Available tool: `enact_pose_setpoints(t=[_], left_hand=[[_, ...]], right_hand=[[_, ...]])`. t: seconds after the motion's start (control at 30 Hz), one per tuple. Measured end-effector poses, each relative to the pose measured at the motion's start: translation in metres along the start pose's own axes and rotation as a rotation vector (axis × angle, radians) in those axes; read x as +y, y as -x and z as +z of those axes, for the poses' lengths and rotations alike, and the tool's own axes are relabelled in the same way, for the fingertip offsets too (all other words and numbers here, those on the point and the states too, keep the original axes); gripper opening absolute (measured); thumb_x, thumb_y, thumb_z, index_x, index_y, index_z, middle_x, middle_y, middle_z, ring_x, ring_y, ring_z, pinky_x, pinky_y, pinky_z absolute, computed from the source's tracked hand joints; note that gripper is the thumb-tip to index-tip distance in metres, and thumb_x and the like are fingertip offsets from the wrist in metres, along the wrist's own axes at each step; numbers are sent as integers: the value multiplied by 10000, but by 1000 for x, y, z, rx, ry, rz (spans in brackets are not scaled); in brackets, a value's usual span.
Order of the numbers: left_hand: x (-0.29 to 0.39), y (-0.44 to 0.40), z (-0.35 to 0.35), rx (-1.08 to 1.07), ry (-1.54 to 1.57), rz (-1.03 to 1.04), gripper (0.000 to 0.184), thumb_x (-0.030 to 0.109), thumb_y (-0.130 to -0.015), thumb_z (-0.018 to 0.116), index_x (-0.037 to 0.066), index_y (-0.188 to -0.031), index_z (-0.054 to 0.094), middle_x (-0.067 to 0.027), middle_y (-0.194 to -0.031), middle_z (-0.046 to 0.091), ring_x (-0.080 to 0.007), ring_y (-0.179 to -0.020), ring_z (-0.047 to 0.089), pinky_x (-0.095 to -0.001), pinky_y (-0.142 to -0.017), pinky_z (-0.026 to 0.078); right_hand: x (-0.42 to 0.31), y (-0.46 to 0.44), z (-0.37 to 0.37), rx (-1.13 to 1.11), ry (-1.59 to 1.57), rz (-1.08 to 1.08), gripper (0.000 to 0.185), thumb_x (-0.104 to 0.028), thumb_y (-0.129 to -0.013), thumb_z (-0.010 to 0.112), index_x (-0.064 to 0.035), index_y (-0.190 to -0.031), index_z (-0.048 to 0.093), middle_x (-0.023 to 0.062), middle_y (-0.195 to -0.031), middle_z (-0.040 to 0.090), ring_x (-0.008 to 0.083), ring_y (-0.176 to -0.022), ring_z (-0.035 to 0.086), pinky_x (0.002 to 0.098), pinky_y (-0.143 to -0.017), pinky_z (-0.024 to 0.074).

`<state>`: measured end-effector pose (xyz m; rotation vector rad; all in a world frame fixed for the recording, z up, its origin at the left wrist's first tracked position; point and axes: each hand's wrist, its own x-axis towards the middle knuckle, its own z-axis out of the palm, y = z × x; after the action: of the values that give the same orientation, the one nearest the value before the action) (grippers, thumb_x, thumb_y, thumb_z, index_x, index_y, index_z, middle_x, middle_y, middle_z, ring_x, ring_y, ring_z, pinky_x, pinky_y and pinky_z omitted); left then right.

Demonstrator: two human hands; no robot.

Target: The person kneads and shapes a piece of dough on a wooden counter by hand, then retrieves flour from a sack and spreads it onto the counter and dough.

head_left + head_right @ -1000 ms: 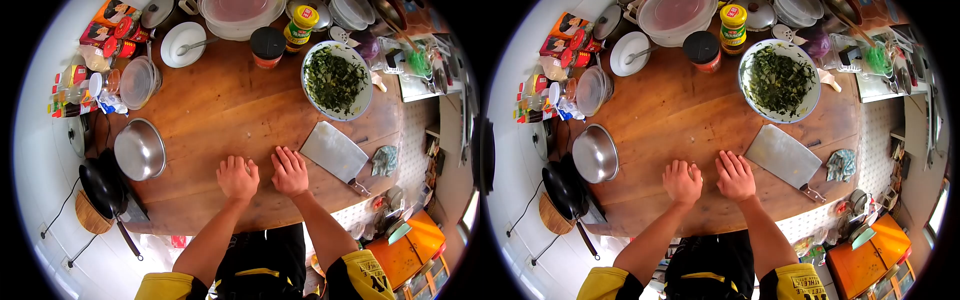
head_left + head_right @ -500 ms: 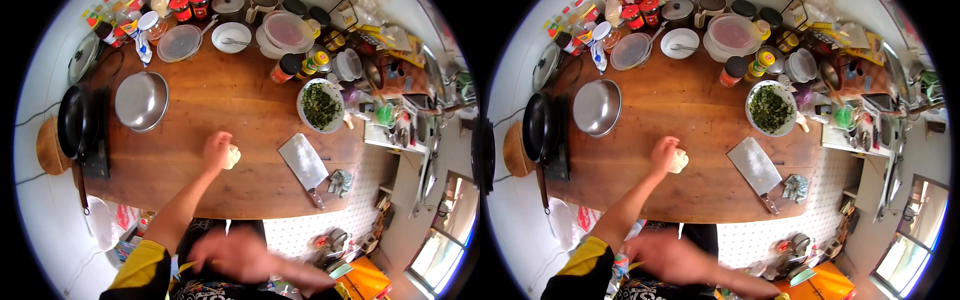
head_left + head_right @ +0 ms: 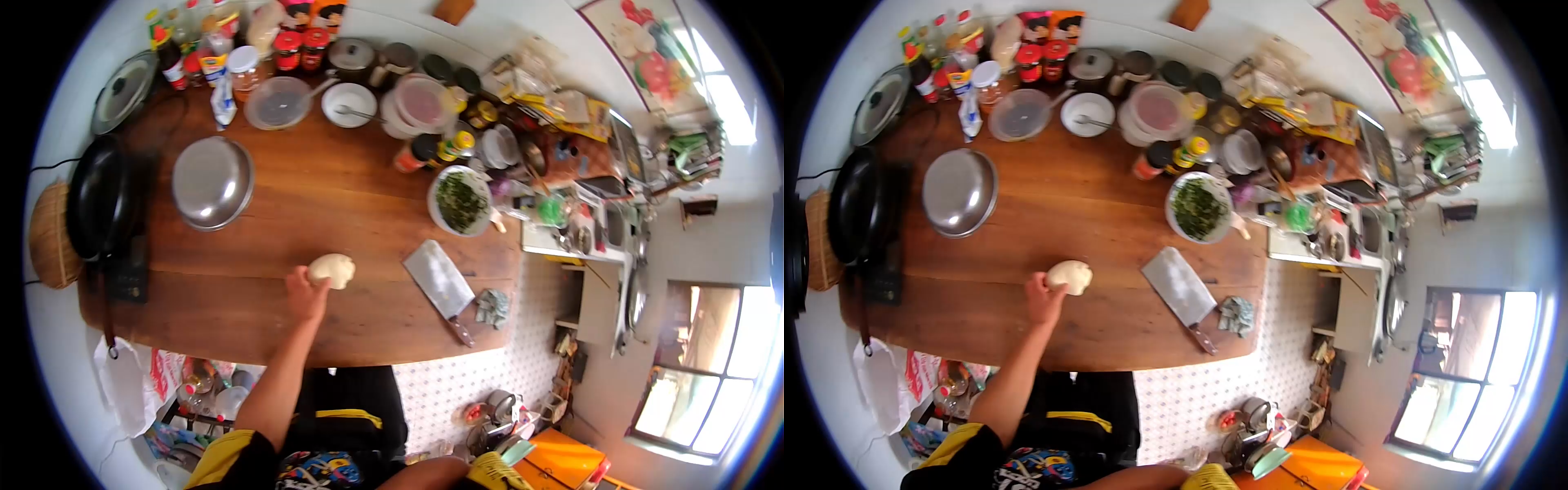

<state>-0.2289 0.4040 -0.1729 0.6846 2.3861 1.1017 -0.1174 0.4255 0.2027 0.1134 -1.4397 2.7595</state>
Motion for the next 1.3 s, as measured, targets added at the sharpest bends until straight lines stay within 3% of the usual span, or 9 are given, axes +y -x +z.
enact_pose_setpoints(t=[0.17, 0.27, 0.33, 0.47, 0.8, 0.97, 1.13, 1.17, 1.3], left_hand=[[3, 0, -6, -100, 379, -178, 492, 186, -703, 830, 26, -1026, 494, -98, -888, 580, -197, -784, 583, -342, -698, 488], [4, 2, -17, -126, 496, -257, 449, 132, -751, 808, -12, -1034, 491, -92, -863, 598, -161, -730, 589, -309, -655, 502], [1, 0, -17, -181, 492, -346, 564, 124, -746, 809, -38, -1185, 493, -114, -943, 607, -171, -846, 597, -310, -753, 503], [5, 4, -23, -336, 295, -280, 609, 114, -778, 781, -1, -1295, 483, -115, -1070, 600, -183, -1007, 586, -316, -859, 489], [40, -10, -9, -225, 744, -524, 623, 162, -870, 738, -23, -1333, 365, -140, -1184, 585, -206, -1003, 606, -309, -887, 490], [52, -10, -15, -209, 652, -506, 367, 151, -875, 712, -11, -1131, 505, -90, -1044, 616, -140, -980, 591, -282, -837, 479], [80, -18, -42, -107, 240, -51, 320, 66, -822, 703, -11, -1077, 526, -125, -990, 593, -239, -936, 599, -337, -785, 492], [77, -17, -47, -70, -9, 219, 324, 44, -800, 701, -13, -1068, 527, -143, -972, 580, -284, -922, 594, -359, -777, 493], [68, -15, -54, -201, -120, 316, 349, 30, -781, 690, -12, -1089, 530, -178, -966, 543, -374, -915, 560, -393, -789, 481]], right_hand=[[28, -23, -56, 341, 213, 309, 329, -240, -950, 526, 19, -1120, 635, 197, -1034, 660, 276, -973, 633, 354, -850, 484], [143, -30, -183, 1272, 620, 564, 375, -244, -918, 564, -15, -1212, 604, 213, -1162, 617, 317, -1098, 590, 381, -950, 458], [189, -27, -240, 1378, 1187, 586, 365, -244, -897, 578, -68, -1216, 599, 182, -1206, 608, 364, -1205, 520, 444, -965, 424], [237, -57, -268, 1642, 1394, 583, 343, -247, -874, 590, -78, -1172, 597, 139, -1414, 445, 353, -1284, 405, 499, -1019, 342], [240, -110, -324, 2069, 1449, 1040, 180, -216, -899, 533, -59, -969, 588, 97, -1193, 528, 318, -1113, 473, 453, -878, 388], [242, -81, -309, 2037, 1426, 794, 244, -251, -918, 505, -44, -944, 631, 134, -1139, 561, 346, -1052, 506, 453, -836, 423], [224, -38, -272, 1325, 834, 822, 305, -278, -901, 505, -15, -932, 656, 218, -935, 669, 400, -914, 630, 474, -826, 490], [221, -38, -272, 1333, 836, 828, 305, -278, -901, 505, -15, -932, 656, 218, -935, 669, 400, -914, 630, 474, -826, 490], [211, -73, -296, 1533, 685, 638, 326, -298, -911, 484, -26, -945, 662, 247, -923, 675, 443, -895, 636, 508, -805, 495]])
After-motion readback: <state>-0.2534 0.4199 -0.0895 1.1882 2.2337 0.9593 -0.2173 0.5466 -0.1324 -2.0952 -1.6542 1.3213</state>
